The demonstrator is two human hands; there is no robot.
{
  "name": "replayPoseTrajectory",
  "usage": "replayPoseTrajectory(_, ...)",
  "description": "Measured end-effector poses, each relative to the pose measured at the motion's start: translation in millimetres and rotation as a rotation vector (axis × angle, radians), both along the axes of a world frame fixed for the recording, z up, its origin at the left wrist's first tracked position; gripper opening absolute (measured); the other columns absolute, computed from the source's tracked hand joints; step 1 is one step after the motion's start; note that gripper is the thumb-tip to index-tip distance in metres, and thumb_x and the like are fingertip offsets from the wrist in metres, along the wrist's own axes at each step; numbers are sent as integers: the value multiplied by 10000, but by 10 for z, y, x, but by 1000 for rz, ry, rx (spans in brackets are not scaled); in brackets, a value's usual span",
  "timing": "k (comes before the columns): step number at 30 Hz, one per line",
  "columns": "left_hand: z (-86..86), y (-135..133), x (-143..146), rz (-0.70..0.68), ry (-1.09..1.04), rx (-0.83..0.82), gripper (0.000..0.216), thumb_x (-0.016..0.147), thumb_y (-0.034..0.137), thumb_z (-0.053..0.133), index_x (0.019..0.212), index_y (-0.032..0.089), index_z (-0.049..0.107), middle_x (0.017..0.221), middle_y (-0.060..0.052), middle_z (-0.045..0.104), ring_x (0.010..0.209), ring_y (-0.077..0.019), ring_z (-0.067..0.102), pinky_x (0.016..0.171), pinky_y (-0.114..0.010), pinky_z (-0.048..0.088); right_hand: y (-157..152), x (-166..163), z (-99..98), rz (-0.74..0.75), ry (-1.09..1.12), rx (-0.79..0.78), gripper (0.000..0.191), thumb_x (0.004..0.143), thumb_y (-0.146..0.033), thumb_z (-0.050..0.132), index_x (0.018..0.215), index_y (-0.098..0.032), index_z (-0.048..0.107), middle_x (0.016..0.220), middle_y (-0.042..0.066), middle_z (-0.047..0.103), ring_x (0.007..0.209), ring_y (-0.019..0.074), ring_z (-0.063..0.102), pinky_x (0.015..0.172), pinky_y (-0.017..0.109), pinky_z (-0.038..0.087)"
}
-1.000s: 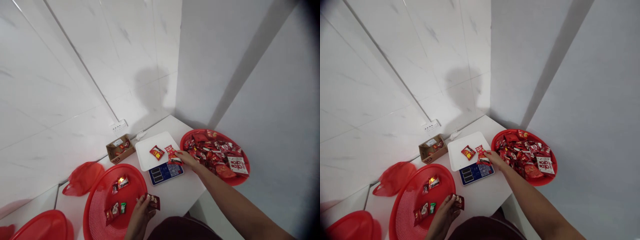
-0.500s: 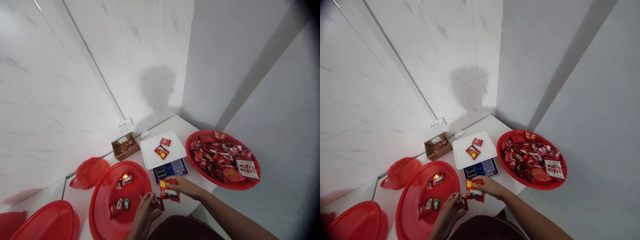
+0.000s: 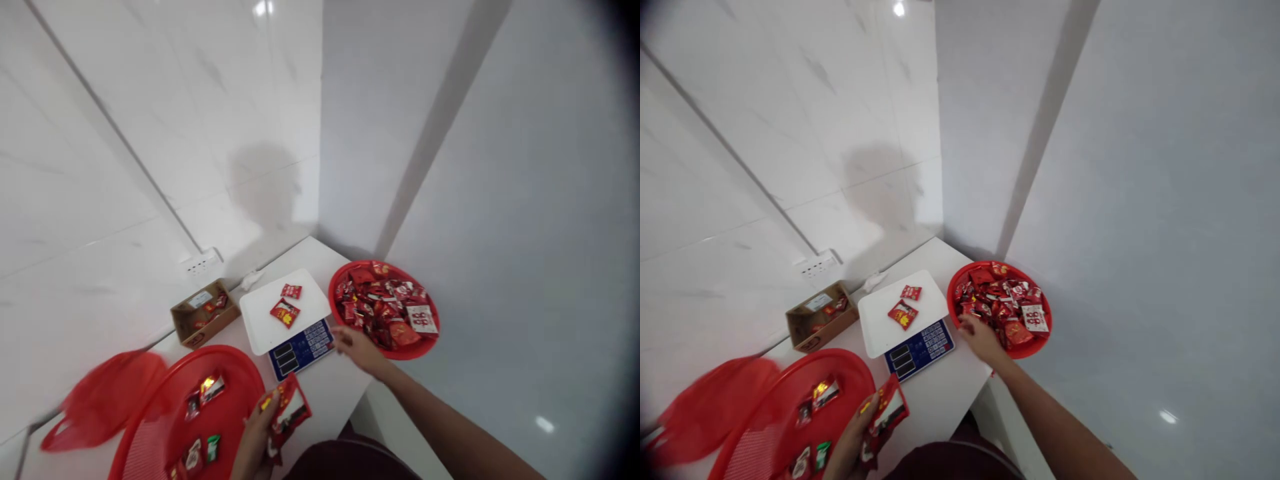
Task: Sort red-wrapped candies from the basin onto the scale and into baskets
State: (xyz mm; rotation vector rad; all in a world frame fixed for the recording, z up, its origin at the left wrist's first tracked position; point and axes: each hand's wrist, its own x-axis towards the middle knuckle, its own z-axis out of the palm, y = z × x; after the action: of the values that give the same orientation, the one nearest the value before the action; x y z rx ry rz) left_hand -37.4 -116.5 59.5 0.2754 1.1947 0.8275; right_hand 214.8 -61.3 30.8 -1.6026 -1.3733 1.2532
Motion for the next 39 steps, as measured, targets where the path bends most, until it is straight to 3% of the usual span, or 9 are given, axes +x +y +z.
replayPoseTrajectory(3,-109,46,-149,98,4,-70,212,628,267,723,785,161,628,680,-13,704,576,-145,655,556,-228,536,89,893,22,-447,-540,147,408,744,-292,523,1143,-206,534,1191,125,545,1127,263,463,941,416,351)
replayPoseTrajectory(5,-161,60,-229,136,21,-116,147,655,198,695,773,139,630,649,-28,701,572,-162,664,585,-253,556,55,1374,6,-622,-805,-18,493,762,-339,503,1233,-201,454,1255,163,484,1171,322,416,923,488,337)
replayPoseTrajectory(8,-171,56,-273,175,97,-150,70,683,137,655,740,114,622,625,-52,698,599,-200,680,610,-289,573,-45,1741,-89,-638,-920,-338,531,791,-357,436,1289,-186,369,1172,187,544,1088,345,493,845,529,368)
replayPoseTrajectory(12,-133,34,-247,174,113,-121,38,708,128,626,738,107,616,620,-57,697,558,-201,676,579,-296,581,-114,1769,-161,-579,-871,-370,488,805,-305,395,1272,-164,381,1062,166,617,982,294,575,808,435,411)
replayPoseTrajectory(17,-119,-30,-243,207,88,-90,70,711,130,631,774,112,605,658,-55,700,554,-172,666,560,-279,575,35,1505,-48,-698,-629,-53,365,787,-345,444,1073,-144,547,1025,143,635,929,272,588,769,378,442)
replayPoseTrajectory(23,-133,-108,-242,210,42,-42,160,689,102,645,836,114,583,732,-66,708,619,-169,671,651,-329,573,329,377,-157,-156,238,-85,223,649,-283,635,828,-153,610,780,47,680,700,173,619,647,301,490)
replayPoseTrajectory(29,-97,-191,-335,212,41,-14,221,642,113,686,833,125,575,697,-48,697,654,-190,679,662,-320,568,625,-717,-146,12,446,-161,277,664,-227,642,929,-169,588,862,35,665,790,163,616,679,283,498)
replayPoseTrajectory(33,-130,-291,-452,227,46,-31,250,640,130,690,852,144,557,733,-50,699,626,-168,668,654,-317,561,677,-873,-67,-74,374,-134,451,706,-256,623,1138,-195,507,1017,52,612,861,151,589,696,268,486)
replayPoseTrajectory(39,-138,-341,-517,89,14,-27,395,610,152,709,963,176,533,804,-44,686,674,-169,661,657,-317,539,-13,-885,-154,215,380,-354,451,711,-421,626,1078,-165,563,955,75,635,803,149,601,704,295,475)
